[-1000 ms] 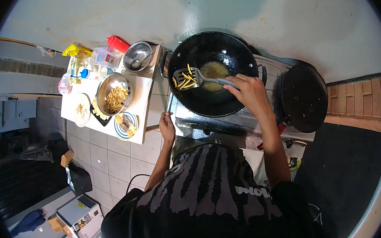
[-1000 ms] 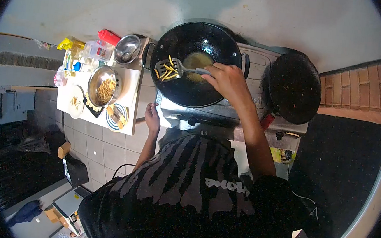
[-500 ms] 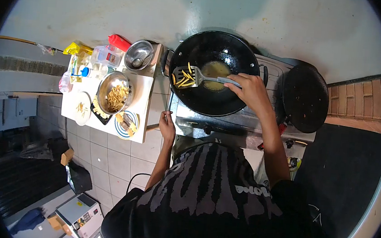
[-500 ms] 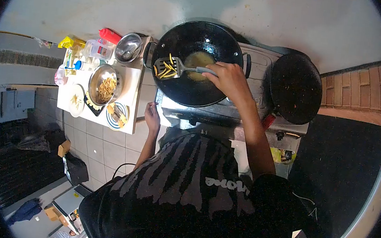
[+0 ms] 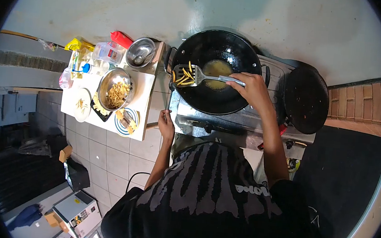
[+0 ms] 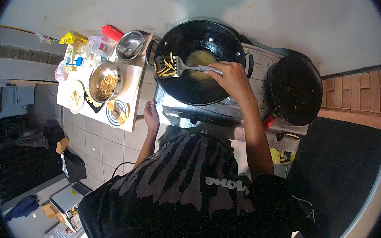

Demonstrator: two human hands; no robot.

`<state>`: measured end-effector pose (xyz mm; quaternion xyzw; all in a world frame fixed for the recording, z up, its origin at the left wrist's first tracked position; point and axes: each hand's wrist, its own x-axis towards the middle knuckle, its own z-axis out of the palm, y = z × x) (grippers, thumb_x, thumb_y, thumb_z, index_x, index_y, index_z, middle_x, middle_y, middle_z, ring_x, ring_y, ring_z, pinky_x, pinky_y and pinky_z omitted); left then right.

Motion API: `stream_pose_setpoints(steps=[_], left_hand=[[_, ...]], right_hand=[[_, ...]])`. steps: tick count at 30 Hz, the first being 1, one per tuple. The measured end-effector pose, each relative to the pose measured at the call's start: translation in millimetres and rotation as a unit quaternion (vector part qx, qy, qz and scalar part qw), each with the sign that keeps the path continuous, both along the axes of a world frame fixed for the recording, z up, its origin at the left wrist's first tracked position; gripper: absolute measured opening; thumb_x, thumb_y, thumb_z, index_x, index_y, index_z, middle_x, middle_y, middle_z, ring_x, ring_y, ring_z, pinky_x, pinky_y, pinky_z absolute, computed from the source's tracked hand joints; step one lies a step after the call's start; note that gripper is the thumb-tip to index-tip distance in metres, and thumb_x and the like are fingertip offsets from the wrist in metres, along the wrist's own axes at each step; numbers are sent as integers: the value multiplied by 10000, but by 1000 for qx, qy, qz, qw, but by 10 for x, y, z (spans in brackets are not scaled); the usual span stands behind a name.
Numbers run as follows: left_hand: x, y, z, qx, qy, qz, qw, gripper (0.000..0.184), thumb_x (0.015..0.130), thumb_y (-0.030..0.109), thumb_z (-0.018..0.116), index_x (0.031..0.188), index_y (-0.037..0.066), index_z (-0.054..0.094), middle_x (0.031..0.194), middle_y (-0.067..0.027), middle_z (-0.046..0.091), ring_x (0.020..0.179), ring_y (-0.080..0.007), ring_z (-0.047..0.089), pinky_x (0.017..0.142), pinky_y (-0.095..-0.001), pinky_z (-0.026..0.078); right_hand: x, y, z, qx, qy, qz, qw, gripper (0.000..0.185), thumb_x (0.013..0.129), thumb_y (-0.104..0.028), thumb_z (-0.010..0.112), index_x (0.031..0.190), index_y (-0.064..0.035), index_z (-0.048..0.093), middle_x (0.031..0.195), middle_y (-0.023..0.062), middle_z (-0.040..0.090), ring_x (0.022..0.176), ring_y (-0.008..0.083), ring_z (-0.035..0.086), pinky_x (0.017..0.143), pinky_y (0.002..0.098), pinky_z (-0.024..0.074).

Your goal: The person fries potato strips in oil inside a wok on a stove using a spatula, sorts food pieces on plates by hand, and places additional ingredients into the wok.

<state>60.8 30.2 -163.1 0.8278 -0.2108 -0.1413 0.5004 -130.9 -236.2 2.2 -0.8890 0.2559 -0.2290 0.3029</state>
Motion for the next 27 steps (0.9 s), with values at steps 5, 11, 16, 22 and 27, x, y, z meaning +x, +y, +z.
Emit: stream_pose_setpoints(steps=[5,11,16,22,27], left_hand=[[-5,16,5,1,-23,10,1000,315,991,244,448,902,-30,575,813,-133,605,771,-178,550,744,-311,433],[26,111,-157,-12,-28,6,1000,304,998,241,439,925,-27,563,818,-108,600,778,-158,539,734,-292,429],[-33,288,105,32,-15,10,999,294,999,236,439,932,-24,557,826,-96,592,779,-156,534,745,-282,428],[32,627,611,-100,-31,42,994,265,1005,207,435,921,-15,551,847,-53,579,756,-102,494,701,-241,410],[435,920,1223,-222,22,101,970,228,994,218,470,912,28,565,664,72,384,569,-11,260,502,-211,188]], right_hand=[[-11,16,18,29,0,-7,1000,310,817,-300,688,924,-9,709,873,159,689,770,314,665,730,374,512],[-38,-4,89,40,-16,-4,999,323,820,-303,686,940,-4,704,880,164,689,777,308,669,724,368,510],[-50,46,364,50,16,-27,998,336,822,-306,684,955,2,698,924,175,683,814,306,669,728,362,509],[26,188,772,-7,24,-41,999,355,824,-317,677,950,14,691,933,188,675,848,340,658,758,368,503],[478,618,1223,-84,30,-32,996,350,813,-333,671,913,2,697,876,194,670,817,365,640,751,396,490]])
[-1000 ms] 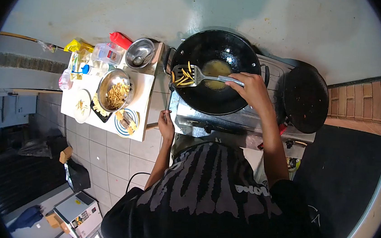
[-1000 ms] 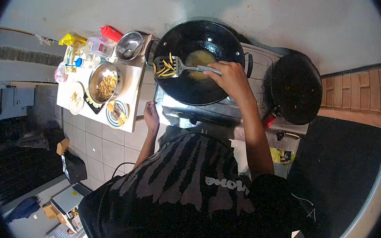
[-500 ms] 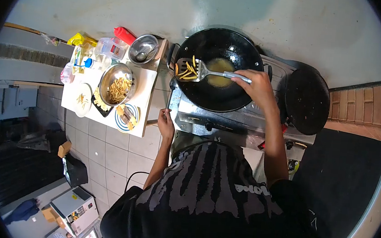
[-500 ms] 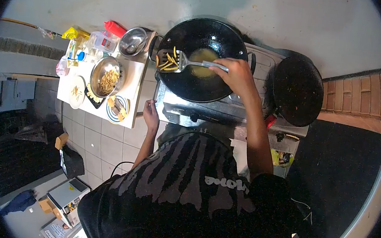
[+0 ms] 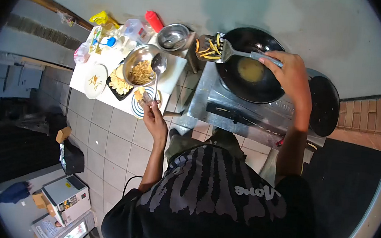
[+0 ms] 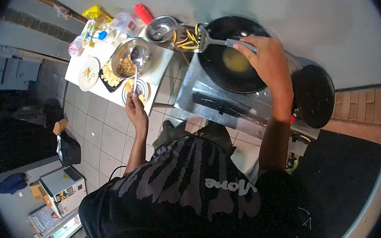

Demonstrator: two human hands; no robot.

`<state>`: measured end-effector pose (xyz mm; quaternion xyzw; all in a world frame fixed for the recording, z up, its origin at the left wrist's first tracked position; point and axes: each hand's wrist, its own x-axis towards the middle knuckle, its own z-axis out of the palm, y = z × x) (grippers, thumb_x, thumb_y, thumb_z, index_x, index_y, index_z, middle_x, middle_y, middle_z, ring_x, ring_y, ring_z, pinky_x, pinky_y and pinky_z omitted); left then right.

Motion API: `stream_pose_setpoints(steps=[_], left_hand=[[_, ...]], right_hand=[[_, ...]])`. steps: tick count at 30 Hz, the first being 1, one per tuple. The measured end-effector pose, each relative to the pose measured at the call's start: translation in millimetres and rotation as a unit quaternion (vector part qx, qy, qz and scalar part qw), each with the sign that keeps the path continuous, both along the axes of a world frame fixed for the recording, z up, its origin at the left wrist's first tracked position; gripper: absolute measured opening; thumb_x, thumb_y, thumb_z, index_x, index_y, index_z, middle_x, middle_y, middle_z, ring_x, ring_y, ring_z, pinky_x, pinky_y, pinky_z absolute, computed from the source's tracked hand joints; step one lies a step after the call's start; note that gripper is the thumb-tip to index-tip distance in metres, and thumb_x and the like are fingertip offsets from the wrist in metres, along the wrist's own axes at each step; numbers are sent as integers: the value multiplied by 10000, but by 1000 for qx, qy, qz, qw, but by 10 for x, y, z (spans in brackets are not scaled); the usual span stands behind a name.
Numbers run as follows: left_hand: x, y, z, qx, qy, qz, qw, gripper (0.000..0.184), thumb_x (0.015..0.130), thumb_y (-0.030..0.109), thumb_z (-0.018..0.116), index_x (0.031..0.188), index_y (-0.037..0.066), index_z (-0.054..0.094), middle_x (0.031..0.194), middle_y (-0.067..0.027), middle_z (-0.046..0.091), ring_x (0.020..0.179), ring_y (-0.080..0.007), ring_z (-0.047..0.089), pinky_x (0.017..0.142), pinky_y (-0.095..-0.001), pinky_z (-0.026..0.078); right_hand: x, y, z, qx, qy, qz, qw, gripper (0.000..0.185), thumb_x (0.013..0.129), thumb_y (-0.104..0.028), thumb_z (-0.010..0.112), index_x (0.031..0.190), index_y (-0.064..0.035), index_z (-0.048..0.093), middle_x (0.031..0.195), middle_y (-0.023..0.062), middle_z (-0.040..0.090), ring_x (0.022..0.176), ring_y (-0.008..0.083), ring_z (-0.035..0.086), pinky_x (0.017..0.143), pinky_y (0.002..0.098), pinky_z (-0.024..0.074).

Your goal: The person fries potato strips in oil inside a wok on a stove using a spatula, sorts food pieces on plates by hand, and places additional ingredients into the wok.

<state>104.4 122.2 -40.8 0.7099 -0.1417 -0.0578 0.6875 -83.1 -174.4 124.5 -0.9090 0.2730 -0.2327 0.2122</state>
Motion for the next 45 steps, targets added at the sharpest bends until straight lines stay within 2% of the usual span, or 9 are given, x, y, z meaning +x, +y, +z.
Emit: stream_pose_setpoints(steps=[3,7,11,15,19,20,23,35,45], left_hand=[[402,374,345,-31,7,-3,999,238,994,210,471,909,15,576,677,63,426,581,-8,288,508,-202,208],[984,1011,710,39,-66,-18,997,261,995,197,466,957,-29,592,810,-29,610,718,-61,488,641,-218,409],[1655,1695,829,142,-135,4,981,269,981,225,476,959,-5,614,693,-84,615,582,-83,482,557,-266,410],[2229,2182,781,192,-139,44,971,281,974,277,485,934,34,620,528,-36,411,506,-91,361,474,-291,284],[2818,2499,494,251,-166,64,951,286,971,290,475,927,47,619,522,-89,469,433,-191,424,459,-347,319],[2982,2547,350,269,-187,76,942,268,968,284,476,930,57,613,584,-142,553,481,-296,539,484,-394,389],[3336,2650,-71,297,-236,116,918,244,970,258,456,915,55,581,651,-172,606,576,-371,594,521,-463,441],[4199,3037,-1342,450,-301,18,841,164,949,223,479,908,68,512,612,-143,601,537,-333,599,484,-438,470],[4353,3082,-1323,434,-320,40,841,173,961,216,463,886,64,497,604,-126,583,516,-322,584,475,-434,453]], right_hand=[[511,408,217,-10,49,1,999,355,812,-337,670,910,4,697,868,193,670,818,368,636,766,400,486],[1426,977,172,-8,29,61,998,381,796,-335,691,917,25,695,840,211,667,787,354,647,764,386,485],[2524,1639,20,44,25,121,991,360,798,-322,703,911,20,703,814,204,673,748,332,658,709,364,488],[3452,2171,-422,49,-2,152,987,330,792,-331,706,883,-14,718,764,204,662,709,328,656,671,373,488],[4269,2601,-835,59,6,191,980,328,782,-339,711,851,-19,718,761,209,656,720,340,654,671,394,488],[4455,2693,-945,58,16,181,982,331,771,-343,721,832,-18,718,766,212,657,732,344,656,681,395,494],[4944,2911,-1267,76,42,163,983,331,747,-348,748,790,-21,717,767,211,661,731,353,653,699,399,506],[5833,3324,-2146,53,159,150,974,340,732,-336,760,765,-9,675,792,197,672,780,356,664,694,427,518],[6045,3390,-2252,39,203,142,968,375,744,-334,754,852,10,651,880,217,669,857,365,658,740,434,526]])
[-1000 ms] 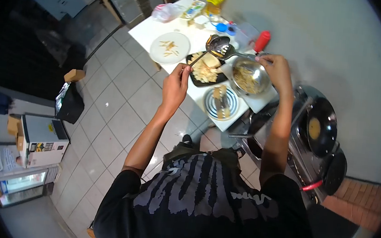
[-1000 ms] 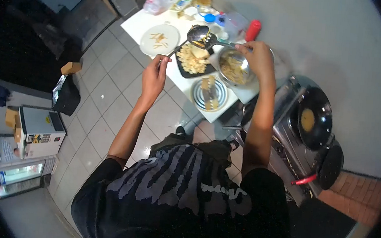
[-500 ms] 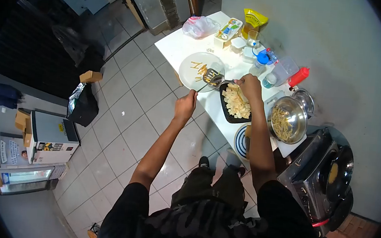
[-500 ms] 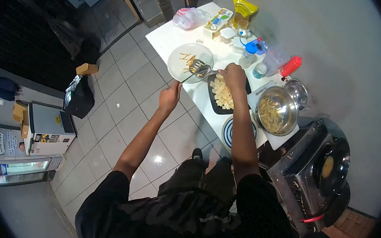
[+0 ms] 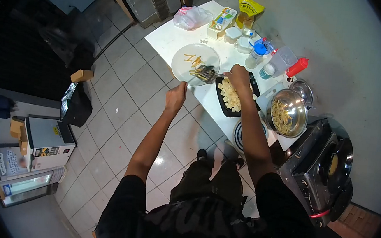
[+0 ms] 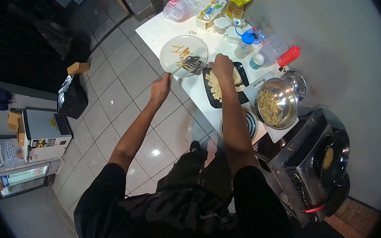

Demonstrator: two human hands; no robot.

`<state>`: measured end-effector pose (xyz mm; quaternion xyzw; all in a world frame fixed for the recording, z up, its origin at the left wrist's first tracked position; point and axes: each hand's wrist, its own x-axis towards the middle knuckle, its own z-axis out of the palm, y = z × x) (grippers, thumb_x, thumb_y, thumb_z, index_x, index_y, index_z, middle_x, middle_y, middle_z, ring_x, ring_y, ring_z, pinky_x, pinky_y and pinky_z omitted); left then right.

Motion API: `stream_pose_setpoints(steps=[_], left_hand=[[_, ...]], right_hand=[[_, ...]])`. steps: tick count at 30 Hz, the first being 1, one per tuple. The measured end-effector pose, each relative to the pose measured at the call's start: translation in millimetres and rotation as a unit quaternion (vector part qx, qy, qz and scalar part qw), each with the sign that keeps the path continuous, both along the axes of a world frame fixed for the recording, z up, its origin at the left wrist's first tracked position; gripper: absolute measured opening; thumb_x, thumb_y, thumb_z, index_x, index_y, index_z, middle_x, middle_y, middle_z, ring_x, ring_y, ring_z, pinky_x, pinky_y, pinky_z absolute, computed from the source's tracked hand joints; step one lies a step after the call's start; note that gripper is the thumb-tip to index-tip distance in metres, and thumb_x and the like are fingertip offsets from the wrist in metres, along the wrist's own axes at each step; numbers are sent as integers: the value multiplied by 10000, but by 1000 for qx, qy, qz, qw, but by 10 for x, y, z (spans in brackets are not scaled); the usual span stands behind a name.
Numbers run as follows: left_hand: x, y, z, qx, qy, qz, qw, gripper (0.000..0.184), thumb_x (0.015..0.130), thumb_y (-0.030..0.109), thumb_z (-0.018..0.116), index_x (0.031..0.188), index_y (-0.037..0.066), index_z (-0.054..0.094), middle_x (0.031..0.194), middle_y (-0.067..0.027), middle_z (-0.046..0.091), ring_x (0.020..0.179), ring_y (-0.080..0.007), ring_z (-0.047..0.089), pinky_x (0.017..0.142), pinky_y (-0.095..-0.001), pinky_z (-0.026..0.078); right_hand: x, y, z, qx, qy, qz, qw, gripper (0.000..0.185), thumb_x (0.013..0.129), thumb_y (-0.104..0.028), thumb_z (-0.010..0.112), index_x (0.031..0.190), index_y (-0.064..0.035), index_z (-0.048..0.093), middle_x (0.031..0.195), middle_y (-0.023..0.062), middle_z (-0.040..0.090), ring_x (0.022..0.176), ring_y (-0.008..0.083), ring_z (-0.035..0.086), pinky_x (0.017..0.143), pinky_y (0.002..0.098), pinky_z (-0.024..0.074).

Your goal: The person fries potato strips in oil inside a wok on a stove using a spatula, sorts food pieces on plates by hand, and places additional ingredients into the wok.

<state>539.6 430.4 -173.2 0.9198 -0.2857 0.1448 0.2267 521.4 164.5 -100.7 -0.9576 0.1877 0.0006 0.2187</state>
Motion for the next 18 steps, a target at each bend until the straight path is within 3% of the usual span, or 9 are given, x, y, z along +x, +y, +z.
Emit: stream_pose_setpoints(steps=[7,11,18], left_hand=[[57,194,-116,69,-15,-35,997,155,946,195,492,866,63,486,599,-114,574,500,-308,571,458,-419,448],[94,186,-76,2,-6,20,1000,163,952,192,476,858,59,474,599,-118,568,507,-321,569,458,-425,452],[3,136,-92,40,-1,-42,998,153,950,186,479,866,58,481,609,-134,578,521,-321,583,480,-433,463]], right_hand=[[-1,-73,78,1,22,-21,1000,354,737,-317,758,879,-8,656,899,193,675,873,347,662,747,420,532],[-24,-69,53,-26,15,-27,999,353,733,-318,759,888,-18,658,904,193,674,875,344,661,752,419,532],[0,-39,51,-12,34,-20,999,341,733,-308,758,891,-22,659,930,191,669,894,348,654,758,421,532]])
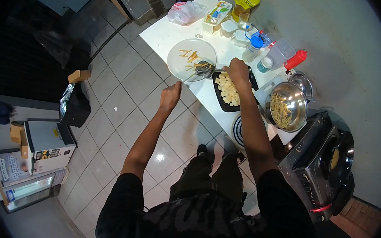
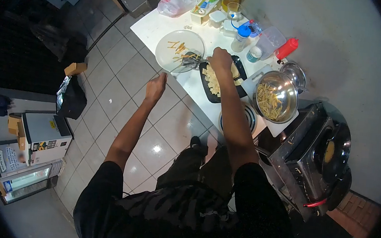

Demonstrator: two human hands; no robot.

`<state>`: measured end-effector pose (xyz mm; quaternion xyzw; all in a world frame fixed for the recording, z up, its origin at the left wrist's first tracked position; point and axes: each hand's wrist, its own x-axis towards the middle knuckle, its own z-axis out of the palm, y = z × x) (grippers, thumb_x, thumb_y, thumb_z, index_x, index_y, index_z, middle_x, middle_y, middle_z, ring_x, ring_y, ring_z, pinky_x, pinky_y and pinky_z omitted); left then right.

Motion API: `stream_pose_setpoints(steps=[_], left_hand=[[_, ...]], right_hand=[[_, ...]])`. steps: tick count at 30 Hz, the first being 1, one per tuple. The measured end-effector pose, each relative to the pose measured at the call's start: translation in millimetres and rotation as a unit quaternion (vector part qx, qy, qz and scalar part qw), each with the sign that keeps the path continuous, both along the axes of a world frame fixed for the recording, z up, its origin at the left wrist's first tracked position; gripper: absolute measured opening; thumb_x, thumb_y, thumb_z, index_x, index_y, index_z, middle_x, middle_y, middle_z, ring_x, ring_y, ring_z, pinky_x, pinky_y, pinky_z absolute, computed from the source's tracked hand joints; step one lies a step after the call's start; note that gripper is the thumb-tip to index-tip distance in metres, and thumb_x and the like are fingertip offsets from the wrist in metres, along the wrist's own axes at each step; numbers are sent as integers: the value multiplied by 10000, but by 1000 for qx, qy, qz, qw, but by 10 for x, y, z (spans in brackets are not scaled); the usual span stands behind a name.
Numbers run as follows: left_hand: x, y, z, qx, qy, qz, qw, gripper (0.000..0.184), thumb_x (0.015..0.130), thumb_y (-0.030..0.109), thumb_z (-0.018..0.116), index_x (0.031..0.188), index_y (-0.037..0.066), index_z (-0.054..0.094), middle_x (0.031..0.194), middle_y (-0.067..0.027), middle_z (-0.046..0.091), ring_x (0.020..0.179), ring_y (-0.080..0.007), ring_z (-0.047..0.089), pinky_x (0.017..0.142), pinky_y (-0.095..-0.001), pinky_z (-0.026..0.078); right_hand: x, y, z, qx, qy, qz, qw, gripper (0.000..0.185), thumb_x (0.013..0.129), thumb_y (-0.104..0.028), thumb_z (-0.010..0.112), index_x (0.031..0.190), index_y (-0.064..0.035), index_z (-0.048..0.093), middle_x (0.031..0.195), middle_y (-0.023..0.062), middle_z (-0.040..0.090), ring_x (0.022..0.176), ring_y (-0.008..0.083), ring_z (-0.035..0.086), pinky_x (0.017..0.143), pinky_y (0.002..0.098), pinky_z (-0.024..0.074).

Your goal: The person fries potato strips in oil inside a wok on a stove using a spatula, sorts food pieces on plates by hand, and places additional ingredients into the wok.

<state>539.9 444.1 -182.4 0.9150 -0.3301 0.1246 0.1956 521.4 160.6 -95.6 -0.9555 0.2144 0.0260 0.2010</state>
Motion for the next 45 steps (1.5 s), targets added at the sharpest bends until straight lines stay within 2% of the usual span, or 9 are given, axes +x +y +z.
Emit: stream_pose_setpoints(steps=[6,12,17,24,27,36,38,42,45], left_hand=[[177,6,18,-39,14,94,995,158,945,194,488,864,59,487,613,-136,579,527,-324,583,486,-439,462],[138,-158,-57,-13,-12,-7,1000,155,948,204,483,870,71,499,638,-133,606,544,-316,602,482,-431,466],[277,-121,-21,8,49,127,991,193,951,242,483,858,74,502,623,-131,602,537,-320,602,479,-429,464],[167,-301,-8,-8,32,8,999,203,963,270,466,913,83,527,628,-164,603,554,-361,602,499,-470,470],[281,-241,-82,-23,29,98,995,225,973,267,440,879,80,524,620,-145,610,544,-340,609,491,-446,472],[134,-91,178,-208,150,233,938,286,980,283,430,924,46,581,751,-171,654,660,-376,628,587,-463,472],[53,-59,140,-252,178,244,919,287,978,262,444,921,23,592,836,-151,678,695,-332,643,623,-408,479],[-92,-22,-40,-317,191,248,896,294,972,244,464,905,-4,608,864,-146,684,693,-280,639,649,-352,477],[-246,20,-255,-354,193,209,891,318,969,246,464,884,-16,622,852,-146,683,700,-213,622,685,-311,463]], right_hand=[[19,36,-14,-8,-10,4,1000,349,730,-313,763,888,-20,658,940,194,666,897,351,652,762,416,532],[9,101,17,-17,-22,8,1000,337,732,-299,766,887,-19,658,931,197,665,895,353,653,762,415,533],[-41,85,37,-19,-19,12,1000,338,732,-301,763,873,-13,658,919,201,665,878,361,655,748,420,536],[-118,89,164,-12,-11,15,1000,341,732,-299,760,870,-4,661,920,215,661,881,361,654,742,427,534],[-141,96,177,-23,-17,12,1000,343,726,-302,764,871,-8,665,915,211,663,870,360,656,745,430,533],[-448,13,292,14,-72,-35,997,361,777,-357,707,828,0,686,815,207,673,824,354,659,711,423,514],[-610,-63,161,41,-195,-76,977,373,802,-359,678,878,5,698,848,204,677,808,345,662,719,415,510],[-919,-78,100,202,-259,-142,934,347,834,-302,668,920,34,686,856,210,679,763,276,674,731,347,499],[-1217,-71,-37,272,-298,-130,906,343,875,-277,639,841,65,643,695,75,629,631,140,566,598,289,432]])
